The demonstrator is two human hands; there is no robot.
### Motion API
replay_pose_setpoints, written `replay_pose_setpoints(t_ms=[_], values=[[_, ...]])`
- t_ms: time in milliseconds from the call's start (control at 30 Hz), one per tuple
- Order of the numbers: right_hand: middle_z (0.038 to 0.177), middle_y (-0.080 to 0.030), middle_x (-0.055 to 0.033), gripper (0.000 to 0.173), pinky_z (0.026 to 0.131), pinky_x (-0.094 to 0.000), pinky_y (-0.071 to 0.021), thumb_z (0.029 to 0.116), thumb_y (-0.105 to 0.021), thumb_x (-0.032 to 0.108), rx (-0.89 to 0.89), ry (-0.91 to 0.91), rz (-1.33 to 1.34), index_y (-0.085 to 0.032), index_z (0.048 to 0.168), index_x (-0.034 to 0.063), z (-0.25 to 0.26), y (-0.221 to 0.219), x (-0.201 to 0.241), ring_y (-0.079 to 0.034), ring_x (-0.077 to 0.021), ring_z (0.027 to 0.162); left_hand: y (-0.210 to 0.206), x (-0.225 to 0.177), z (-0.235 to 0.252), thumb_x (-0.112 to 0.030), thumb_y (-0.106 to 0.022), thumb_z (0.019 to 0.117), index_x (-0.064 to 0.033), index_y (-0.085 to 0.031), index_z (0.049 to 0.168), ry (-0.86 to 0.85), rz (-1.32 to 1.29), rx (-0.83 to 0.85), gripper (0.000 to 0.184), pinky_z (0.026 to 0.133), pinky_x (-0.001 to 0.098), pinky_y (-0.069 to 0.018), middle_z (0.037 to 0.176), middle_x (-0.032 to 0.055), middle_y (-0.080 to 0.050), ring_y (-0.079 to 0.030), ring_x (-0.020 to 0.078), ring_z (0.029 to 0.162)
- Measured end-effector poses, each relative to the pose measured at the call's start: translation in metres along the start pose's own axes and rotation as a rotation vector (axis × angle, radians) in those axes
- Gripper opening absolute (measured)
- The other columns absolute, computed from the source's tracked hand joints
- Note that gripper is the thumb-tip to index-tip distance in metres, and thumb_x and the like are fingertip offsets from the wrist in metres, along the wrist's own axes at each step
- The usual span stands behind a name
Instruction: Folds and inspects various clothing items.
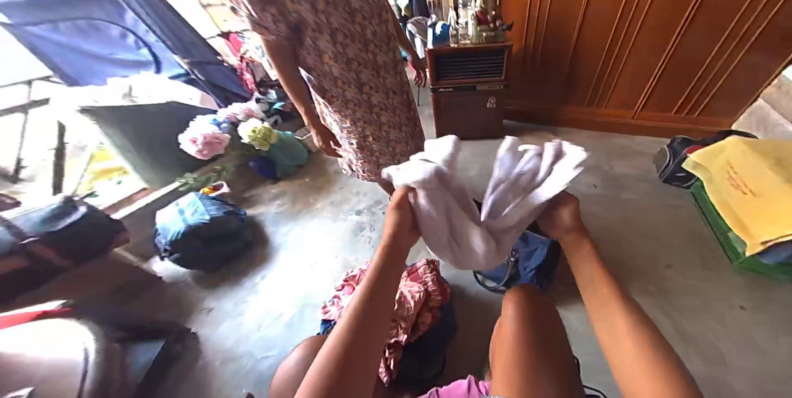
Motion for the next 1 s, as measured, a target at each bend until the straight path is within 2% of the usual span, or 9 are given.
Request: replay_pose_setpoints(t_ms=[133,233,333,433,533,633,700,900,1000], values=[[0.103,-0.073,-0.0052,0.041,0.084,-0.0488,-0.0594,0.0896,-0.054,0.050,0.021,0.041,0.252,-0.064,0.114,0.0187,-0.014,0.017,0.012,-0.070,-0.0208,0.099,0.066,-0.057,-0.002,-0.061,-0.018,0.1039,-0.0192,-0.063,0.117,-0.278,-0.391,0.012,0.063,0.083,0.0483,-0.0596,0.105,0.0041,-0.073,-0.069,0.0196,0.099],[0.102,-0.074,-0.0077,0.041,0.082,-0.0514,-0.0601,0.0734,-0.073,0.038,0.050,0.036,0.281,-0.067,0.108,0.0181,-0.021,0.018,0.031,-0.071,-0.0241,0.098,0.097,-0.075,-0.014,-0.084,-0.032,0.0892,-0.0208,-0.066,0.118,-0.360,-0.449,0.100,0.077,0.085,0.0445,-0.0608,0.106,0.0017,-0.074,-0.071,0.0165,0.100],[0.114,-0.070,-0.0101,0.046,0.081,-0.0410,-0.0607,0.0960,-0.060,0.028,-0.004,-0.131,-0.446,-0.056,0.139,0.0117,-0.014,0.025,0.024,-0.070,-0.0206,0.099,0.101,-0.091,-0.035,-0.064,-0.014,0.1042,-0.0120,-0.056,0.114,-0.346,-0.253,-0.089,0.067,0.077,0.0327,-0.0569,0.090,-0.0005,-0.066,-0.064,0.0083,0.085],[0.127,-0.065,-0.0229,0.080,0.090,-0.0525,-0.0574,0.0916,-0.076,0.039,-0.031,-0.071,-1.043,-0.041,0.151,0.0000,-0.007,0.000,0.011,-0.070,-0.0337,0.104,0.038,-0.105,-0.054,-0.029,-0.015,0.1102,-0.0162,-0.057,0.098,-0.228,-0.013,-0.130,0.046,0.062,0.0273,-0.0584,0.073,-0.0044,-0.067,-0.066,0.0051,0.067],[0.116,-0.070,-0.0155,0.061,0.089,-0.0410,-0.0620,0.0925,-0.073,0.037,0.373,0.160,-0.800,-0.057,0.136,-0.0032,-0.042,-0.115,0.016,-0.072,-0.0217,0.100,-0.031,-0.090,-0.045,-0.007,-0.050,0.0909,-0.0128,-0.061,0.110,-0.228,0.078,0.185,0.022,0.070,0.0346,-0.0610,0.088,0.0010,-0.072,-0.070,0.0117,0.077],[0.112,-0.074,-0.0054,0.058,0.093,-0.0368,-0.0593,0.0868,-0.079,0.043,0.430,0.421,-0.837,-0.066,0.128,0.0041,-0.067,-0.183,0.049,-0.070,-0.0109,0.103,-0.076,-0.073,-0.044,0.004,-0.068,0.0825,-0.0049,-0.056,0.130,-0.185,0.164,0.389,0.049,0.084,0.0420,-0.0599,0.111,0.0104,-0.070,-0.069,0.0199,0.096],[0.095,-0.074,-0.0049,0.024,0.081,-0.0362,-0.0600,0.0934,-0.071,0.021,0.247,0.471,-0.755,-0.073,0.109,0.0033,-0.048,-0.171,0.067,-0.070,-0.0103,0.087,-0.085,-0.084,-0.044,-0.004,-0.060,0.0894,-0.0073,-0.057,0.135,-0.187,0.233,0.473,0.046,0.086,0.0395,-0.0584,0.117,0.0089,-0.068,-0.067,0.0175,0.099],[0.118,-0.071,-0.0027,0.033,0.091,-0.0383,-0.0583,0.1038,-0.054,0.024,0.132,0.145,-0.469,-0.058,0.134,0.0110,0.008,-0.104,0.102,-0.068,-0.0129,0.104,-0.033,-0.152,-0.009,-0.007,-0.063,0.0967,-0.0051,-0.070,0.114,-0.349,0.393,0.208,0.018,0.081,0.0383,-0.0603,0.099,0.0052,-0.073,-0.070,0.0148,0.088],[0.102,-0.071,-0.0017,0.027,0.082,-0.0378,-0.0600,0.0994,-0.059,0.024,-0.059,0.172,-0.525,-0.064,0.121,0.0091,0.027,-0.076,0.126,-0.069,-0.0115,0.092,0.006,-0.192,0.014,-0.006,-0.065,0.0942,-0.0010,-0.068,0.116,-0.495,0.446,0.048,0.023,0.084,0.0417,-0.0604,0.103,0.0084,-0.073,-0.070,0.0182,0.093]])
Point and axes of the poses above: each hand's wrist, its own z-axis towards the middle knuckle, its own y-axis out of the back of the hand, x = y × z, the point moved 8 cm from there along z, towards the middle knuckle
